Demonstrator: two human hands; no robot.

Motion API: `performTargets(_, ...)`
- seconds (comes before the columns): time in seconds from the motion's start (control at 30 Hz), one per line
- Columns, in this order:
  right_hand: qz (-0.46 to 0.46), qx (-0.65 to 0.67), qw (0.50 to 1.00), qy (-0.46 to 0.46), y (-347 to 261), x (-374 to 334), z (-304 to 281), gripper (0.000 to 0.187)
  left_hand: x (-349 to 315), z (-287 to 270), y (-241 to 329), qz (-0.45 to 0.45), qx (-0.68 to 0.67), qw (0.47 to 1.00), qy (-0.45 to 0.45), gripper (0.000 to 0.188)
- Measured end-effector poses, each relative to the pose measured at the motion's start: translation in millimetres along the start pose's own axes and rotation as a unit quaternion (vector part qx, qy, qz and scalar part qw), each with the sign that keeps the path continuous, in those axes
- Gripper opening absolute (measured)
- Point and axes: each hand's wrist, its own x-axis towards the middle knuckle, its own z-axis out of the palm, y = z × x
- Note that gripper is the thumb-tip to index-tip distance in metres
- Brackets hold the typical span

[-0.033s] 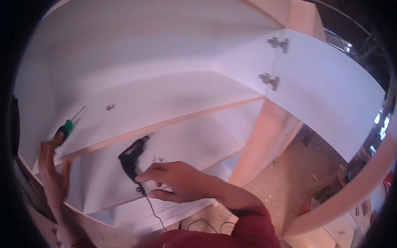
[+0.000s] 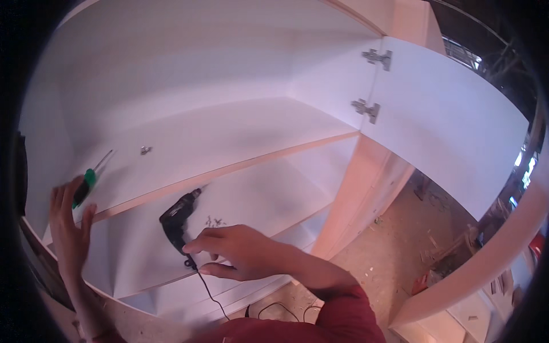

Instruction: The person attaches a door to a cabinet using a drill to secure hinges and then uses a screwdriver to adjust the hinge tension.

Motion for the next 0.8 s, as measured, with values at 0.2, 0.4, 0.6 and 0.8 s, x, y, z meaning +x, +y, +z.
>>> performTargets(0.2, 0.156, 0.024, 0.985, 0.062, 5.4, -79.9, -19.4, 0.040, 38.2, 34.8, -43.0, -0.021, 0.060, 0.989, -0.134, 0.036)
performTargets(0.4, 0.323, 0.034, 0.926, 0.195, 44.8, -212.9, -67.4, 0.035, 29.8, 63.6, -83.2, -0.165, -0.016, 0.973, -0.162, 0.030)
performTargets(0.6, 0.436, 0.087, 0.777, 0.446, 47.7, -342.9, -112.3, 0.051, 42.1, 88.3, -83.9, -0.154, -0.018, 0.987, 0.046, 0.039)
performTargets(0.8, 0.143, 0.035, 0.613, 0.776, 52.4, -376.4, -210.6, 0.048, 55.3, 87.1, 64.9, -0.067, -0.242, 0.968, 0.028, 0.047)
